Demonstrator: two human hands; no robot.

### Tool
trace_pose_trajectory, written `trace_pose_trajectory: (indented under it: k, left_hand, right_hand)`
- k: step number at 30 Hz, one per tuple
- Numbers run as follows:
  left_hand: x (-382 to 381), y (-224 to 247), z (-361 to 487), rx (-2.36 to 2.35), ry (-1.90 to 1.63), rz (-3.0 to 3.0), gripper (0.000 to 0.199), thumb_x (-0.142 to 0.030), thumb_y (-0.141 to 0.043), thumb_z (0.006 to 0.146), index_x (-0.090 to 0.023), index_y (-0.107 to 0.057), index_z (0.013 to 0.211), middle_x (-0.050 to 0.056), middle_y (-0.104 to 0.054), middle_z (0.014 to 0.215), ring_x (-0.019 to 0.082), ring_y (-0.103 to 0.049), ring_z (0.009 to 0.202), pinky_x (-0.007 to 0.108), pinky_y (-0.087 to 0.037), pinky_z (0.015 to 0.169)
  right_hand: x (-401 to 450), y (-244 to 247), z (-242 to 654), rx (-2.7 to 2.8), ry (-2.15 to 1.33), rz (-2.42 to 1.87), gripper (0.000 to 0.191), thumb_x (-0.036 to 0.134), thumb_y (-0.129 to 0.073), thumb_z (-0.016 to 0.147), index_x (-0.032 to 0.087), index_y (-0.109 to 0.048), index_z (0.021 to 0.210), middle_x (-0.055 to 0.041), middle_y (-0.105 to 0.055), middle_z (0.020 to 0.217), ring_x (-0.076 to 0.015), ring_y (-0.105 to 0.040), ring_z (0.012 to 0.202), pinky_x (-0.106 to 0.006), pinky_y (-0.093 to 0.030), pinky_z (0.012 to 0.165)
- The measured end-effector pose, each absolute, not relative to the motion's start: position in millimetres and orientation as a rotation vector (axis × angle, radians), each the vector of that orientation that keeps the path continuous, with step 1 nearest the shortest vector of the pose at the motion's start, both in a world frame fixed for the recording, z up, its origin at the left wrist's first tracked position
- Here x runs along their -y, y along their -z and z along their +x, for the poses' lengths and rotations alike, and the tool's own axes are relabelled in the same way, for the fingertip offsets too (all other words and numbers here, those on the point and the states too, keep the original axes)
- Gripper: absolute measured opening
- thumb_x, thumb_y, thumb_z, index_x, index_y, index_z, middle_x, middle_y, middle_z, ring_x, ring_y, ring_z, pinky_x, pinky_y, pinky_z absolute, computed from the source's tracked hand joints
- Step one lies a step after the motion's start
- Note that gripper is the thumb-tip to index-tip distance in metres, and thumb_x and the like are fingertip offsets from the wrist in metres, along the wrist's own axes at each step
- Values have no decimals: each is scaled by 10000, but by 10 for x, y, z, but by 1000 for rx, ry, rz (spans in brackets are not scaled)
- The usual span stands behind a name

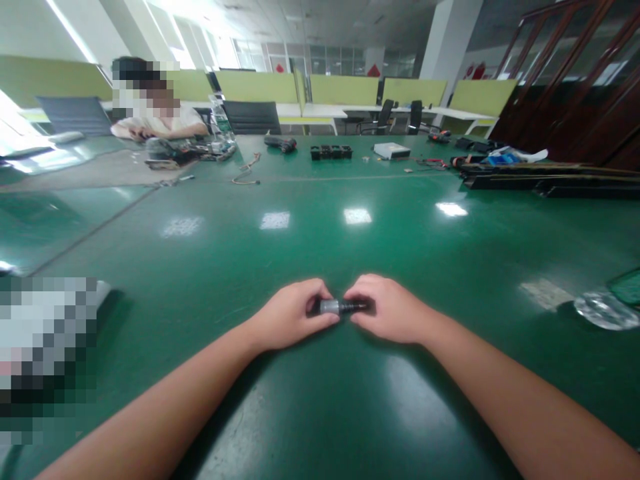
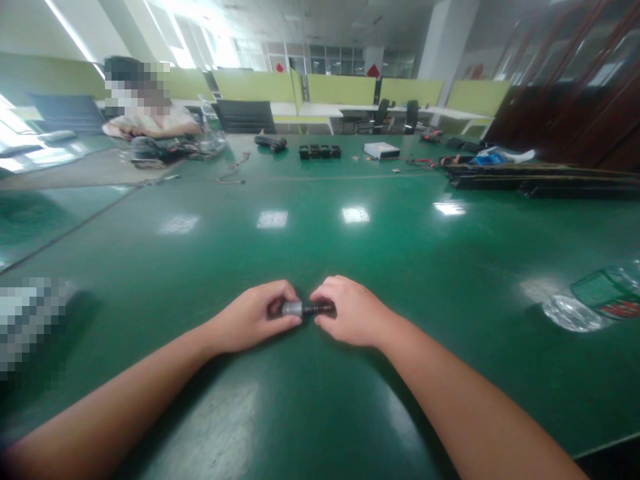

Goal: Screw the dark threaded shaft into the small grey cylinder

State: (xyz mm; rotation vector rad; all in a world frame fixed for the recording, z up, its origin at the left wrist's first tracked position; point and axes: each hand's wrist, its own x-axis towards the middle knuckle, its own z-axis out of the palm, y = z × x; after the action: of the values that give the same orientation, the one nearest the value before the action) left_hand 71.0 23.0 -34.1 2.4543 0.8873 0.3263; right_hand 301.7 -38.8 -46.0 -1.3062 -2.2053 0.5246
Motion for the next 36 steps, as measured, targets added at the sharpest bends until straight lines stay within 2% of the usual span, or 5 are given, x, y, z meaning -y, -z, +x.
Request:
trace_pose_trajectory:
  k: [16,36]
  left_hand:
    - [-231,350,725,-892,-315,2486,303,-484,-633,859,-191,-612,930,-9,-595,759,150,-528,663,244,-351,590]
    - [-225,329,728,-874,-339,2468,283,-468,-633,850,-194,-620,918,-1,-625,785,155,-552,683,249,-376,605]
  right_hand:
    - [395,460,2946,2243,-492,-1273,166,194,-661,821,173,-691,983,-50,-673,925,-176,-580,878,-301,-443,793]
    - [387,442,2947,2224,-505,-1286,118,187,-658,842,179,-719,942,-38,-670,852,-160,-572,803,-273,-422,718]
